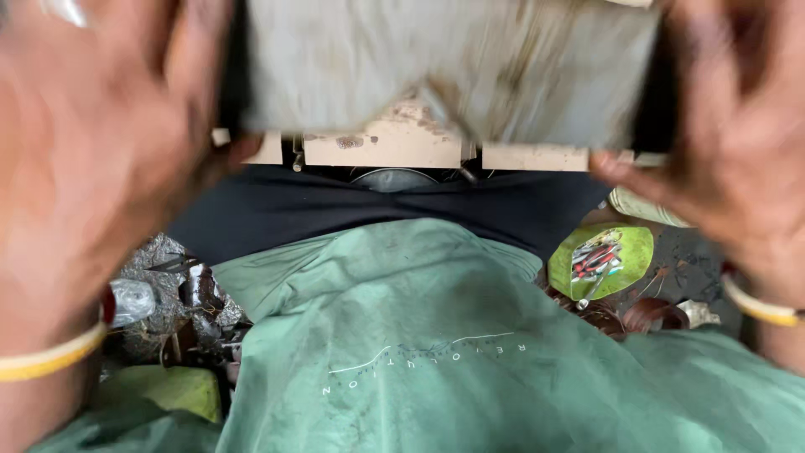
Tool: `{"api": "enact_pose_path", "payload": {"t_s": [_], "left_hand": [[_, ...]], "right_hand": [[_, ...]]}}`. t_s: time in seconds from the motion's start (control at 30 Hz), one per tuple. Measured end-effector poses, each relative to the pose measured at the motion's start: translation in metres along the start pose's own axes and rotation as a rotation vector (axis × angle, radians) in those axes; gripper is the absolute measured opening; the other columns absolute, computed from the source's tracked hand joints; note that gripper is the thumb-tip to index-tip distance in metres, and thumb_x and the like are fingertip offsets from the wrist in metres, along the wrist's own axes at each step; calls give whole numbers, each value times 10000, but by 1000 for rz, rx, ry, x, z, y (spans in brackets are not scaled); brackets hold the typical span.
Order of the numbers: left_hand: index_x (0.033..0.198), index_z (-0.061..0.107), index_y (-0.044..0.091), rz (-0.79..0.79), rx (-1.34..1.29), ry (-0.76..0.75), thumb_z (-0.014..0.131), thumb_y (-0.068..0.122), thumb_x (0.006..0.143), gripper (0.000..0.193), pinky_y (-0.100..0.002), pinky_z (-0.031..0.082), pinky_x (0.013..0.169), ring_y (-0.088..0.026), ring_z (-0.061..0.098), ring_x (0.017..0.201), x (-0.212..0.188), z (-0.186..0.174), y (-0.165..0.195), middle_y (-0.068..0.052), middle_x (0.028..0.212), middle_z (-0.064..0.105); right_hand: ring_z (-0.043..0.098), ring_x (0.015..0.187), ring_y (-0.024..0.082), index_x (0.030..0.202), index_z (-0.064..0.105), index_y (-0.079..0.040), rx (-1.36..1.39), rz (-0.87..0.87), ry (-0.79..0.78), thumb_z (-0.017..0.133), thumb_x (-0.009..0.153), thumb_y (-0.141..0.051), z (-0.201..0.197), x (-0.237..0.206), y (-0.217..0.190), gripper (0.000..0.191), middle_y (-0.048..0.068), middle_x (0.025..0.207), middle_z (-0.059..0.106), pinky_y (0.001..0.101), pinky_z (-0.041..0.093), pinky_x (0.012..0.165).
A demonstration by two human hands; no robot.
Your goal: The person weaves dark palm fibers into a metal jig using a small metal tool. They repeatedly insert the tool to lift and separate fibers, then press and align the woven section with their hands.
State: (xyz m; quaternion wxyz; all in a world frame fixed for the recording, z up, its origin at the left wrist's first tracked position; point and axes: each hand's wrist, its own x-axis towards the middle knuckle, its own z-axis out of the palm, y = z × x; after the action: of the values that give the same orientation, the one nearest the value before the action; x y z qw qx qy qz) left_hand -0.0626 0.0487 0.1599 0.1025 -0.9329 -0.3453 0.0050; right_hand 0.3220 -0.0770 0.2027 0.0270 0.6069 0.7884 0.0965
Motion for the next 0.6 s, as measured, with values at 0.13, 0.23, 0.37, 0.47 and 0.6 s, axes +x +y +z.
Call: {"api": "enact_pose_path", "payload": {"t_s": [0.13, 0.23, 0.37, 0.47, 0.6], "left_hand": [[1486, 493, -110, 159, -272, -93, 875, 444, 539, 1162, -397, 544, 847, -345, 561, 1043, -6, 48, 44, -222, 1252, 596], [1422, 514, -65, 171, -377, -197, 898, 375, 531, 1066, -393, 519, 974, -324, 592, 1100, -6, 93, 59, -170, 1152, 608], [1388, 542, -64, 144, -402, -177, 909, 341, 549, 1001, -414, 497, 1006, -351, 584, 1142, 7, 136, 59, -180, 1175, 602], [1345, 568, -65, 149, -401, -139, 915, 344, 509, 993, -432, 488, 999, -365, 579, 1168, 20, 146, 55, -197, 1241, 585], [1333, 586, -53, 126, -472, -168, 927, 312, 489, 981, -439, 480, 986, -391, 551, 1193, 29, 149, 56, -209, 1260, 561]], "right_hand": [[496, 1155, 386, 1411, 523, 8, 283, -6, -288, 943, 521, -388, 78, -22, -25, 1061, 188, 1300, 524, 501, 426, 1019], [486, 1189, 390, 1414, 517, -3, 366, 16, -393, 923, 539, -403, 140, -31, -36, 1045, 190, 1286, 518, 485, 422, 1049], [476, 1245, 406, 1424, 513, -2, 389, -5, -336, 910, 557, -371, 184, -30, -18, 1022, 197, 1323, 515, 497, 410, 1075], [474, 1269, 414, 1435, 516, -11, 414, -24, -310, 900, 590, -354, 198, -20, -9, 990, 198, 1342, 512, 494, 408, 1095], [475, 1273, 427, 1457, 510, -19, 517, -42, -307, 908, 595, -323, 203, -12, -7, 996, 207, 1353, 510, 500, 404, 1097]]}}
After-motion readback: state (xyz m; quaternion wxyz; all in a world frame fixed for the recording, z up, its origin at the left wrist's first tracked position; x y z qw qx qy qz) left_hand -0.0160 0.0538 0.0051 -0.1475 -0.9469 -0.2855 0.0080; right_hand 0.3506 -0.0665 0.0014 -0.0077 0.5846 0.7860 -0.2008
